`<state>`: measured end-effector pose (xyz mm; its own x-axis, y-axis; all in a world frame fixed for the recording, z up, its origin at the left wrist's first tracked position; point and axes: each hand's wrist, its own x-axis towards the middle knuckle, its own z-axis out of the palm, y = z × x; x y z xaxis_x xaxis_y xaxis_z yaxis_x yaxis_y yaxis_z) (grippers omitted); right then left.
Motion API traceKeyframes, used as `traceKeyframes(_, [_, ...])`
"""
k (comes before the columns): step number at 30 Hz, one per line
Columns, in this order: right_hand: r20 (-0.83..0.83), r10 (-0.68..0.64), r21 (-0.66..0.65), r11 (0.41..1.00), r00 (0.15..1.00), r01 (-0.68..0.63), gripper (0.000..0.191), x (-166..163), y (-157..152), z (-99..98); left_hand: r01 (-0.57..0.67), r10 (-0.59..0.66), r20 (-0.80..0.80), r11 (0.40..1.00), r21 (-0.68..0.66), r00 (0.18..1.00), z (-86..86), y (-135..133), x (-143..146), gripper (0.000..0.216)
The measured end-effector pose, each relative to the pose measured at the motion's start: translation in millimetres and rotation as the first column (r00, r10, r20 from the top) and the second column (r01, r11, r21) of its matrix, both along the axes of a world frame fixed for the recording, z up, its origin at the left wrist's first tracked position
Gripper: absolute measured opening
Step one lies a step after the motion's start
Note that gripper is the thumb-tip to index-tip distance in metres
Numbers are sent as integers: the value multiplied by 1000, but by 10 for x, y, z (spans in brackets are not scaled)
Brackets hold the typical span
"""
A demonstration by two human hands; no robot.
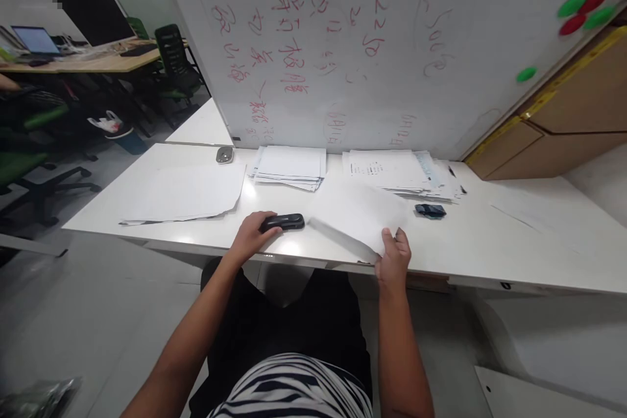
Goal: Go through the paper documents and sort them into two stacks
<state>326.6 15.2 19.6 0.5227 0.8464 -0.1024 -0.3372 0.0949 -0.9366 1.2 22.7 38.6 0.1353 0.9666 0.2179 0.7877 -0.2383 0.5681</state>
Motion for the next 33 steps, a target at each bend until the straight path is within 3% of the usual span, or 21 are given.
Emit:
traceKeyframes(5, [38,16,107,994,999,-20,25,-20,24,-63,-37,42,56,996,-83,998,27,29,-14,32])
traceKeyframes(10, [75,101,55,993,992,-105,28,27,67,-98,-70,79,74,991,-117,994,56,11,2,31])
traceKeyframes(18, [-6,71,41,997,997,-71,29,33,77,-91,-68,77,80,992,-109,994,33,12,-2,34])
traceKeyframes(23, [65,83,34,996,994,-85,22,51,128,-83,-85,94,94,991,-101,991,4,39,-27,34])
traceKeyframes(26, [159,190,9,981,969,-194,19,-63,375,-40,-83,95,112,991,-105,989,-14,49,-38,33])
traceKeyframes(29, [355,300,-39,951,886,-306,28,-364,872,47,-83,99,153,991,-107,983,-16,48,-46,35])
traceKeyframes(30, [450,282,-50,955,848,-291,32,-496,1072,81,-88,105,165,990,-108,981,-15,44,-50,36])
traceKeyframes(33, [509,286,-56,952,812,-300,41,-889,1644,161,-101,123,188,988,-118,974,-18,27,-66,37])
